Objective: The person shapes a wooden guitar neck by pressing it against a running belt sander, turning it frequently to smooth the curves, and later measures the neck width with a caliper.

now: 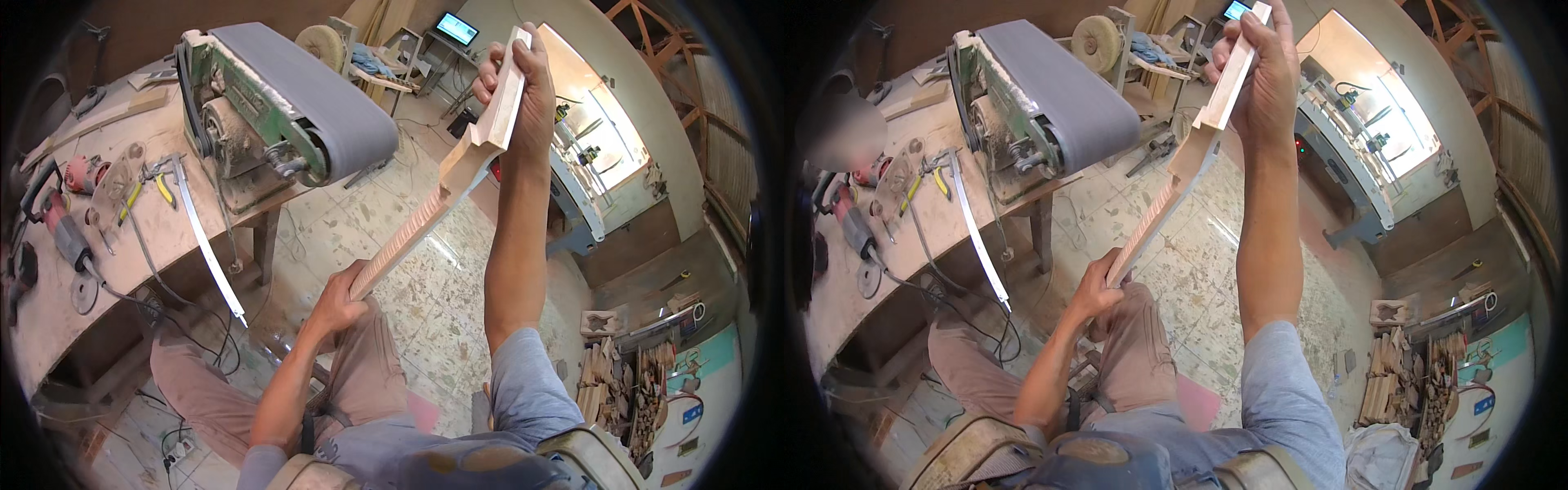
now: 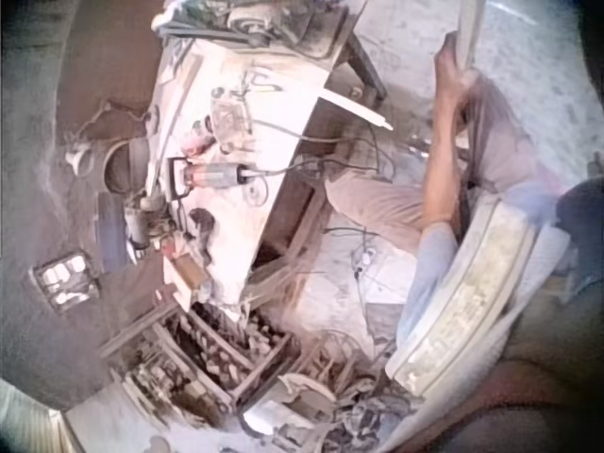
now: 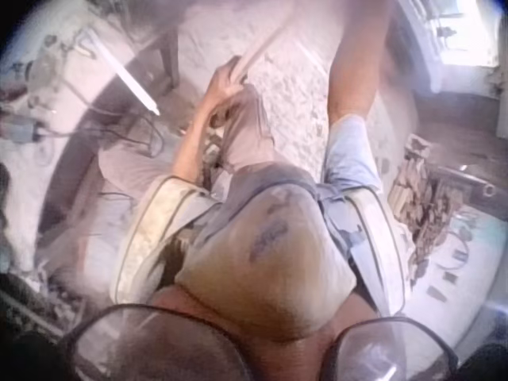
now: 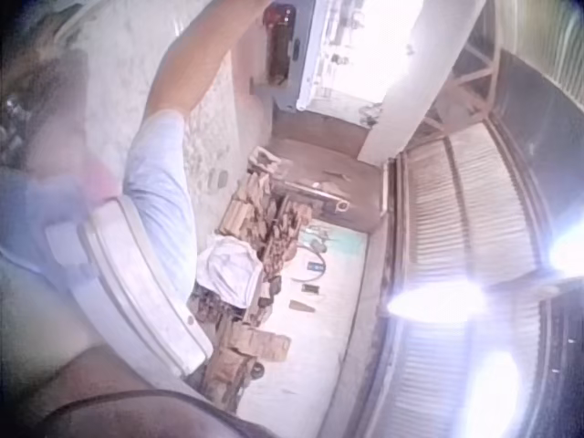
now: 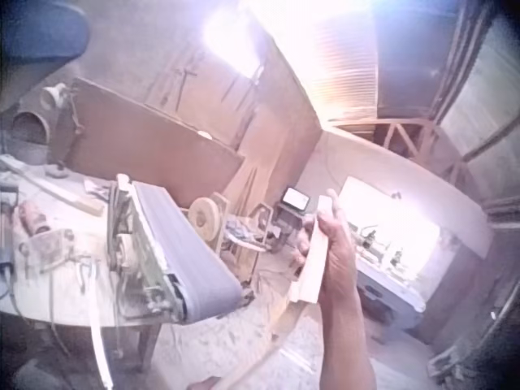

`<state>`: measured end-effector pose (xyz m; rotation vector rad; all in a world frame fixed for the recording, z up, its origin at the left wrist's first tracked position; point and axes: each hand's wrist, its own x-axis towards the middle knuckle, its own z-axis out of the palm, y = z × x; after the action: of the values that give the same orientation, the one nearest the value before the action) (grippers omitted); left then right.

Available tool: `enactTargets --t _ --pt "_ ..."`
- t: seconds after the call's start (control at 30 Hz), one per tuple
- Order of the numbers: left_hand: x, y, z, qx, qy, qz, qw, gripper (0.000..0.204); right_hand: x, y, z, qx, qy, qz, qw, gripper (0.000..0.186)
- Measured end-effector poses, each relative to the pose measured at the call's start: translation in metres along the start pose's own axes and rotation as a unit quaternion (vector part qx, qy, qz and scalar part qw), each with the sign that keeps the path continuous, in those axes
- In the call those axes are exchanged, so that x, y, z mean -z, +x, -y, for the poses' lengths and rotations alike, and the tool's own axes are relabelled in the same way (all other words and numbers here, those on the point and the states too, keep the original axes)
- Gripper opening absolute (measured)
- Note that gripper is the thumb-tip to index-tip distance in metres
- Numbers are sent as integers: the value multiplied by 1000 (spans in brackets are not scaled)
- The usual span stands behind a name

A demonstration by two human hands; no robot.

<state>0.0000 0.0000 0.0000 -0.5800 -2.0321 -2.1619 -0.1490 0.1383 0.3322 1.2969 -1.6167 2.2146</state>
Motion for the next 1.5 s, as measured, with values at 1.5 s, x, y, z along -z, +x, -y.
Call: enactTargets --t 1.5 --pt "9 29 58 81 -201 28 976 30 -63 -2 -64 200 -326 -189 904 52"
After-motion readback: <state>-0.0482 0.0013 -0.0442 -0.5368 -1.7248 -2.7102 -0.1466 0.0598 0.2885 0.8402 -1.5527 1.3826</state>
